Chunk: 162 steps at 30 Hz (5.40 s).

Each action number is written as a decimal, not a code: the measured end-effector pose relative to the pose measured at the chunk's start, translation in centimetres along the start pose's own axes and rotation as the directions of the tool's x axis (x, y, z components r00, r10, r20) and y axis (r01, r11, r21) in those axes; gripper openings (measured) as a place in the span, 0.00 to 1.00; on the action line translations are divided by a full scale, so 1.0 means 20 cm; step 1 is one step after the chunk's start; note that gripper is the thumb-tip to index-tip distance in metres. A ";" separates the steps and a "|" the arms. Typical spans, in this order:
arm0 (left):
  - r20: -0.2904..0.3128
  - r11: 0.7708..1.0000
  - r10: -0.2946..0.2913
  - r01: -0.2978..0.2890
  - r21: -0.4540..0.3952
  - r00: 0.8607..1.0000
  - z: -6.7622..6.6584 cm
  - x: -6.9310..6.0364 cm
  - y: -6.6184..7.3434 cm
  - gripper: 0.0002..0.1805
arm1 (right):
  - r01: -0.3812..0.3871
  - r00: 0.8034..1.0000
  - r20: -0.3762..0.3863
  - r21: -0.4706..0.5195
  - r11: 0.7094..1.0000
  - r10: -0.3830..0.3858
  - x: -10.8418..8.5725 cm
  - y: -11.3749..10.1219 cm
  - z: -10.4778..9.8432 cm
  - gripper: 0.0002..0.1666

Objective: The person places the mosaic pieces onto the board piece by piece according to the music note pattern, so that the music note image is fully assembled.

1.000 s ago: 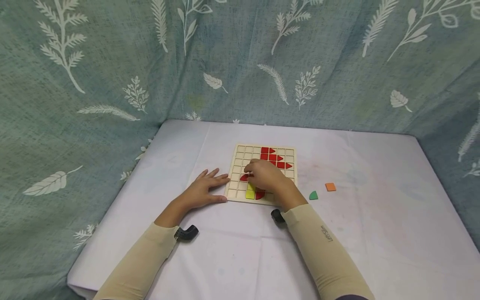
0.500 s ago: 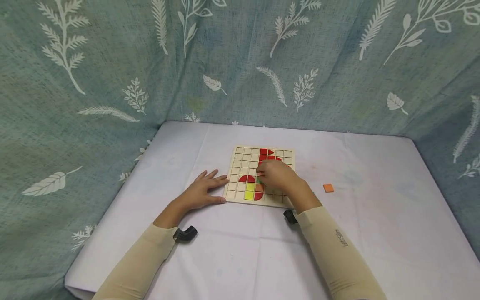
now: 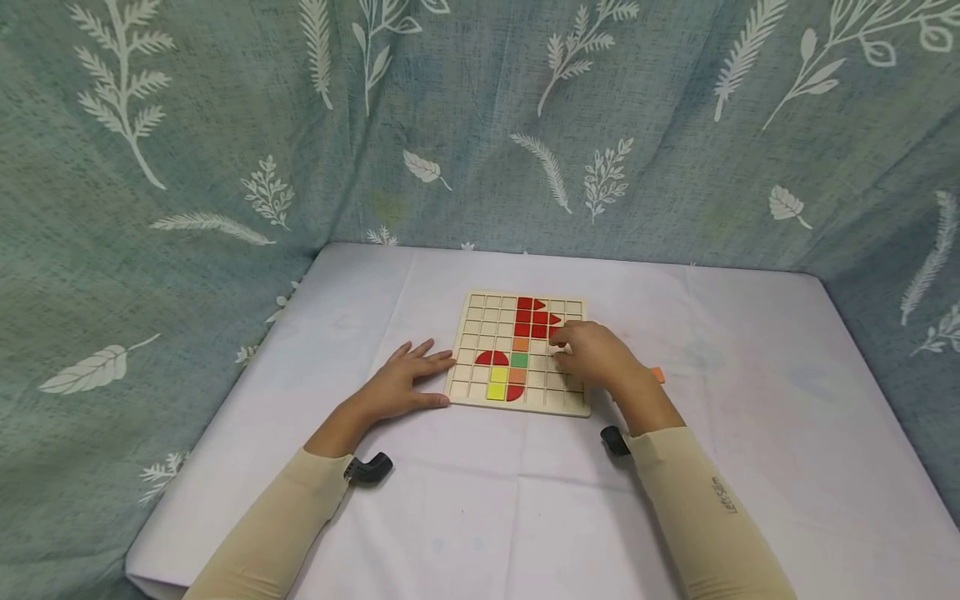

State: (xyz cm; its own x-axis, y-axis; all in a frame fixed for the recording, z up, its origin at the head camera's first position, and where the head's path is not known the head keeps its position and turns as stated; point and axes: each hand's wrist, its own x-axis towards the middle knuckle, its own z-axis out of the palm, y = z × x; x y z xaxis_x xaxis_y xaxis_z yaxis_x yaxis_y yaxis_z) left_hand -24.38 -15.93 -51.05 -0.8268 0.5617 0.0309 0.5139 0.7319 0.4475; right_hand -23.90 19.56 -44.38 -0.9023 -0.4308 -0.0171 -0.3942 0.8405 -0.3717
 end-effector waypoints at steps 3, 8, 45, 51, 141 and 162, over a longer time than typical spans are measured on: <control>-0.002 1.000 0.003 -0.003 0.002 1.000 0.00 0.00 0.00 0.47 | -0.029 1.000 -0.009 -0.003 1.000 0.029 -0.04 0.04 -0.02 0.15; -0.005 1.000 0.009 -0.009 0.003 1.000 0.01 0.00 0.00 0.47 | -0.065 0.997 -0.028 0.002 0.998 0.065 -0.10 0.12 -0.05 0.16; 0.015 1.000 0.010 -0.010 0.007 1.000 0.00 0.00 -0.01 0.48 | -0.257 0.966 0.016 0.082 0.963 0.257 -0.47 0.49 -0.12 0.22; 0.017 1.000 0.001 -0.001 0.002 1.000 0.00 0.00 0.00 0.47 | -0.261 0.965 0.030 0.083 0.962 0.259 -0.47 0.49 -0.10 0.19; -0.006 1.000 0.018 -0.018 0.002 1.000 0.01 0.00 -0.02 0.48 | -0.057 0.998 -0.016 0.117 0.991 0.060 -0.03 0.02 0.07 0.12; 0.015 1.000 0.000 -0.001 0.012 1.000 0.01 0.00 -0.02 0.48 | 0.113 0.994 -0.005 0.087 0.990 -0.113 0.10 -0.21 0.15 0.11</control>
State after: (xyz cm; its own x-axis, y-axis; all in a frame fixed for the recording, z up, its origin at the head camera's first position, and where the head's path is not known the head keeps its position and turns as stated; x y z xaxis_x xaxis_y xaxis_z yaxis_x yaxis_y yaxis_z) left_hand -24.52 -16.16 -51.38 -0.8231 0.5676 0.0180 0.5171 0.7361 0.4368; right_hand -23.57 14.14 -45.62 -0.8527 -0.5216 0.0298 -0.4773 0.7544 -0.4506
